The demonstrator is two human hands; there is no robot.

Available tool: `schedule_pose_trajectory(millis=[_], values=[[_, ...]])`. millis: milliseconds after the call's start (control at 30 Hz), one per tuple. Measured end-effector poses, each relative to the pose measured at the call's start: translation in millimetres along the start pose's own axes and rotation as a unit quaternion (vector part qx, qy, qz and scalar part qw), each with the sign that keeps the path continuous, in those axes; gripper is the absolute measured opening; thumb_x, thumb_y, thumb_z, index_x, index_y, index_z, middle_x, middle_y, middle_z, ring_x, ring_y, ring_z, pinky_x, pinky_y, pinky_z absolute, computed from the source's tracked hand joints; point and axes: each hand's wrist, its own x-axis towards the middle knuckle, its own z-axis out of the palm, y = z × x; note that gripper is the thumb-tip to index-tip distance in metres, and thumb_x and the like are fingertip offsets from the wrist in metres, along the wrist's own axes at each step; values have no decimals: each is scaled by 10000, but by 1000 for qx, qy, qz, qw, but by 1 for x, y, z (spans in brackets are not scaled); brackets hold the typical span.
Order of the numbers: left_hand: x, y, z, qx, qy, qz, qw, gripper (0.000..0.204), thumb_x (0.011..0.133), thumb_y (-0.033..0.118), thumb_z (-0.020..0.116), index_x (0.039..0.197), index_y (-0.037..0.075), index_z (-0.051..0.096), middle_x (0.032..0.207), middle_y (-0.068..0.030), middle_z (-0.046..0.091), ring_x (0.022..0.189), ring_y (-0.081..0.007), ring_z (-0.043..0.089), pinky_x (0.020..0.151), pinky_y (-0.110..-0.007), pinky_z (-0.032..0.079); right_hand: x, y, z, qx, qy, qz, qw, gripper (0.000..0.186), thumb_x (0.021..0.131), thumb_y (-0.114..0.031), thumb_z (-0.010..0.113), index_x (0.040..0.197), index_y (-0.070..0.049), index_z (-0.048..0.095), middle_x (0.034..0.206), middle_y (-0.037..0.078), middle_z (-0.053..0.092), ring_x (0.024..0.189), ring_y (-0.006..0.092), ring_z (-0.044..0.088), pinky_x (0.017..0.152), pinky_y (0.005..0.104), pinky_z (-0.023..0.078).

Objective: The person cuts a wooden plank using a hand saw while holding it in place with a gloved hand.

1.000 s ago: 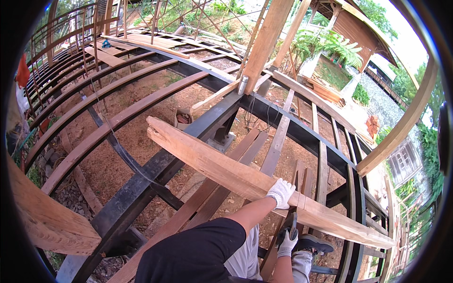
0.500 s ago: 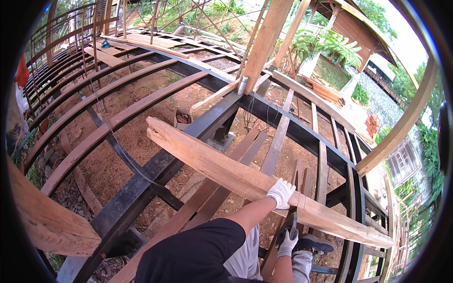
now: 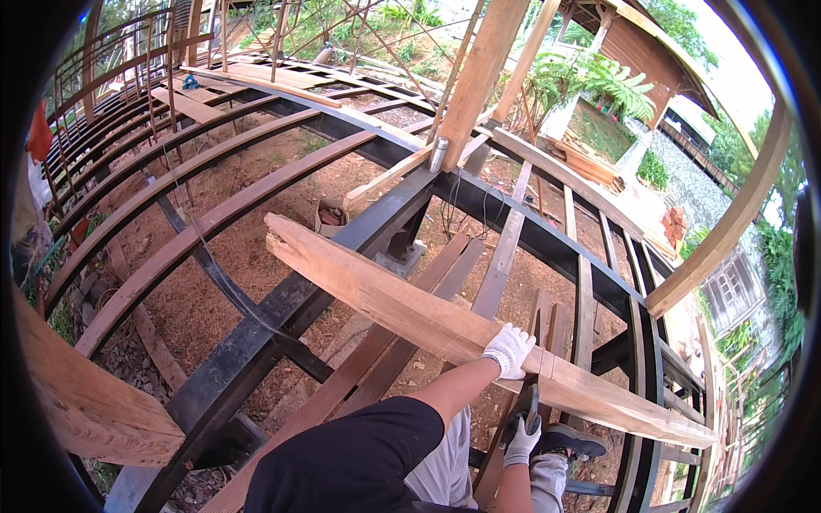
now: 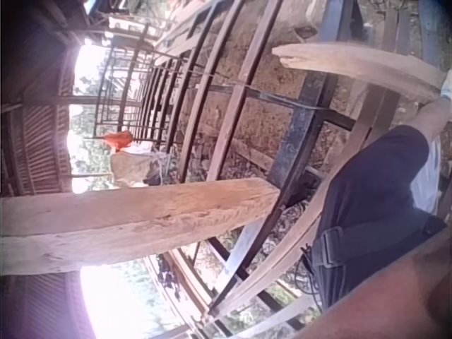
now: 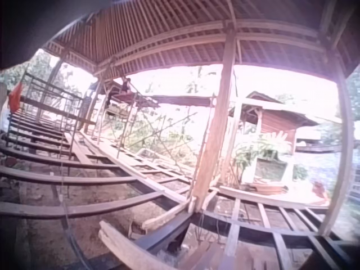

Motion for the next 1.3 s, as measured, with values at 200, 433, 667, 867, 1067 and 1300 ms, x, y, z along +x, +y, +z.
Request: schedule_pose_trajectory(millis=[200,433,667,867,1067,1300], values=[[1,0,-2,1,5,6,1000,855,739,584,788,1376,51,583,1274,-166,671,1224,-303,624,1094,-438,400,6,13,-3,-13,13,-9,1000,422,859,-21,793,1245,19,625,1100,83,696,979,193,660,904,355,550],[1,4,-8,-9,-7,4,1000,870,740,575,790,1397,50,572,1286,-165,665,1238,-303,615,1109,-443,392,12,38,-6,-10,33,-8,999,511,860,-27,799,1323,38,591,1144,103,698,1025,207,666,949,359,548],[-2,2,-8,-5,-19,1,1000,881,744,580,783,1410,45,568,1297,-169,661,1241,-305,614,1111,-447,391,5,16,-3,23,-1,33,999,451,862,24,768,1277,29,591,1112,74,678,968,166,667,867,332,576],[2,4,-6,-2,1,3,1000,882,733,561,808,1416,54,574,1274,-147,669,1215,-300,622,1086,-464,403,15,37,-7,13,-5,34,999,559,858,-3,794,1364,48,562,1191,110,676,1066,200,662,949,356,555],[0,0,-2,1,-1,3,1000,893,745,568,797,1437,52,564,1292,-148,665,1225,-298,619,1096,-467,400,15,43,-6,16,-17,53,998,627,854,-26,811,1410,67,535,1266,134,657,1134,217,645,1006,370,529],[1,2,-5,-1,-15,2,1000,893,744,576,777,1428,43,564,1306,-169,658,1254,-305,606,1121,-447,391,15,41,-7,14,1,30,999,592,856,-29,809,1381,66,553,1212,121,670,1087,216,652,983,368,533]])
